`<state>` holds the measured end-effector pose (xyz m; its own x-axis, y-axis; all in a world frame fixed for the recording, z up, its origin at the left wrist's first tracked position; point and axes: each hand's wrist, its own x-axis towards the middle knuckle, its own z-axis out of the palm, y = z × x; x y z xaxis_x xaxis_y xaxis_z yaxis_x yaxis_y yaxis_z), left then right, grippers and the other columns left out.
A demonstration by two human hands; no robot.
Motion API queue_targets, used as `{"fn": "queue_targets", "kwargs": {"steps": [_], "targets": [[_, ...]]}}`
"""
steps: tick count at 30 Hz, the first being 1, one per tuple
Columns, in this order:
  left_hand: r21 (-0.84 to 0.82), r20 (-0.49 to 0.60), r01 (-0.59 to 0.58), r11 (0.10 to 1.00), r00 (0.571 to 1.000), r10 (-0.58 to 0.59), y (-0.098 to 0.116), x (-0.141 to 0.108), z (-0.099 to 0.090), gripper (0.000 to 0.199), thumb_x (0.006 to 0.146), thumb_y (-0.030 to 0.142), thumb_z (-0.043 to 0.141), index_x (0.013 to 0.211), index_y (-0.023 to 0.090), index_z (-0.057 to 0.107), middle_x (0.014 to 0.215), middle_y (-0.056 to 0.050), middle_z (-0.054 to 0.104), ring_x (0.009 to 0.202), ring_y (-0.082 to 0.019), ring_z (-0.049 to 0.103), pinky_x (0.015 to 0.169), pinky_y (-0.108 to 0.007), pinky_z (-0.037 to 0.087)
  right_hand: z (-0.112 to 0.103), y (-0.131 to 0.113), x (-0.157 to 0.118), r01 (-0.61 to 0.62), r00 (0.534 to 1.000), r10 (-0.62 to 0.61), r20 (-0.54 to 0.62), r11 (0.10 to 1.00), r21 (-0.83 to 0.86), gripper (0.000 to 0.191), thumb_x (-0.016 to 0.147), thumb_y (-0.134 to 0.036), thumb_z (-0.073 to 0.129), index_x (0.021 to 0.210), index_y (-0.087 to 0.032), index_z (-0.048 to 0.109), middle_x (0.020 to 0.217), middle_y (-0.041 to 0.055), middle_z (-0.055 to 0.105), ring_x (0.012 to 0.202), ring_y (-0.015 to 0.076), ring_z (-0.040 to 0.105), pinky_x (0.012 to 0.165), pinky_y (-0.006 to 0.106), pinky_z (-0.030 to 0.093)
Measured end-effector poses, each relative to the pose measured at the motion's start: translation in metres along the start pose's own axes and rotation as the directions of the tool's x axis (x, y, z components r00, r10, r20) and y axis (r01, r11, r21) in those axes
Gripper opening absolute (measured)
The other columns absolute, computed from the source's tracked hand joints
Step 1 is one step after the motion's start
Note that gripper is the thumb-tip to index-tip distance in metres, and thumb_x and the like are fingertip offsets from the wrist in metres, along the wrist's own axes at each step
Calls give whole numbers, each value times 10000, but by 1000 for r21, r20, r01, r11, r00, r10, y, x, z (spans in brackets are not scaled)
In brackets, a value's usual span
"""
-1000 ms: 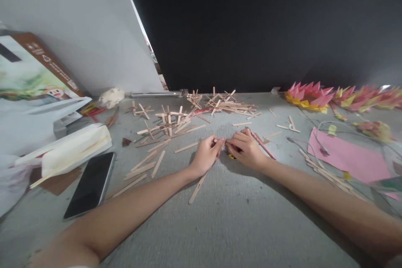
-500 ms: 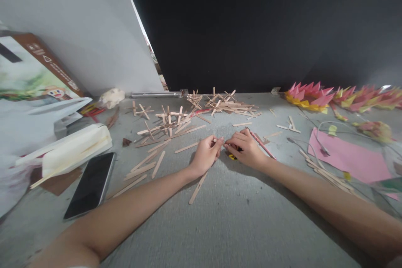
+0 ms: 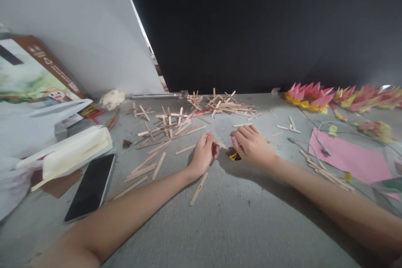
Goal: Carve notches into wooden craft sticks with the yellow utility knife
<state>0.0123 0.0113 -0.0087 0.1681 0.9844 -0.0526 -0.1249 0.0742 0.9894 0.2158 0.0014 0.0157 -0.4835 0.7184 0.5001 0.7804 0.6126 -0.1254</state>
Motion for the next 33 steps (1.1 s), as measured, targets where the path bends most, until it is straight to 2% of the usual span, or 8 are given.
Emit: {"fn": "queue_targets", "kwargs": {"steps": [3, 6, 10, 16, 20, 23, 29, 33], "targets": [[-20, -2, 11, 1000, 1000, -11, -3, 2, -1, 544, 931, 778, 548, 920, 257, 393, 646, 20, 690, 407, -146, 599, 384, -227, 360, -8, -2, 0, -271, 948, 296, 114, 943, -194, 262, 1089, -329, 437, 1119, -171, 645, 732, 136, 721, 654, 301, 686, 689, 389, 411], [-43, 4, 14, 999, 1000, -13, -2, 2, 0, 531, 950, 762, 536, 966, 259, 365, 854, -74, 798, 517, -206, 729, 383, -239, 407, -9, -5, -3, -385, 866, 451, 216, 877, -288, 297, 1053, -407, 539, 1201, -159, 607, 729, 153, 722, 646, 342, 726, 650, 371, 420], [-71, 7, 5, 997, 1000, -5, 1, 1, 1, 488, 977, 716, 530, 996, 261, 355, 963, -121, 818, 647, -251, 793, 439, -270, 496, -3, -2, -4, -375, 853, 426, 301, 902, -214, 270, 1020, -376, 576, 1206, -184, 613, 800, 148, 747, 741, 355, 756, 673, 374, 462], [-168, -14, 14, 986, 1000, -17, 0, 2, -1, 459, 979, 682, 550, 1011, 271, 348, 949, -85, 814, 688, -246, 800, 577, -332, 592, 13, 10, -4, -288, 940, 262, 220, 953, 92, 459, 963, -217, 603, 1422, -241, 604, 766, 25, 752, 682, 232, 713, 949, 448, 501], [-166, -24, 45, 985, 998, -50, 0, 4, -3, 492, 960, 723, 546, 1041, 279, 349, 830, -24, 778, 556, -216, 749, 487, -288, 523, 20, 12, -7, -338, 941, 320, 111, 874, 348, 315, 1016, -274, 522, 1287, -265, 682, 637, -56, 643, 552, 169, 598, 801, 355, 523], [-136, -25, 44, 990, 999, -48, 1, 4, -3, 506, 962, 739, 527, 1055, 280, 333, 715, 31, 727, 406, -179, 642, 406, -253, 439, 23, 13, -12, -359, 918, 395, 26, 803, 475, 301, 1056, -310, 436, 1174, -244, 705, 711, -22, 668, 610, 181, 610, 669, 309, 500], [-109, 13, -45, 993, 999, 47, -1, 4, 1, 539, 870, 479, 765, 1058, 275, 303, 738, 60, 714, 516, -146, 667, 532, -248, 482, 30, 18, -19, -260, 938, 344, -44, 782, 567, 459, 877, -112, 435, 1234, -248, 689, 1044, 37, 755, 879, 216, 696, 838, 365, 564], [-121, 4, -124, 985, 992, 126, -4, 7, -1, 545, 852, 439, 796, 1083, 257, 338, 796, 23, 739, 593, -140, 675, 601, -267, 498, 34, 20, -14, -264, 899, 430, -87, 689, 675, 439, 864, -128, 514, 1275, -247, 615, 1153, 68, 745, 1008, 224, 714, 920, 388, 571]]}}
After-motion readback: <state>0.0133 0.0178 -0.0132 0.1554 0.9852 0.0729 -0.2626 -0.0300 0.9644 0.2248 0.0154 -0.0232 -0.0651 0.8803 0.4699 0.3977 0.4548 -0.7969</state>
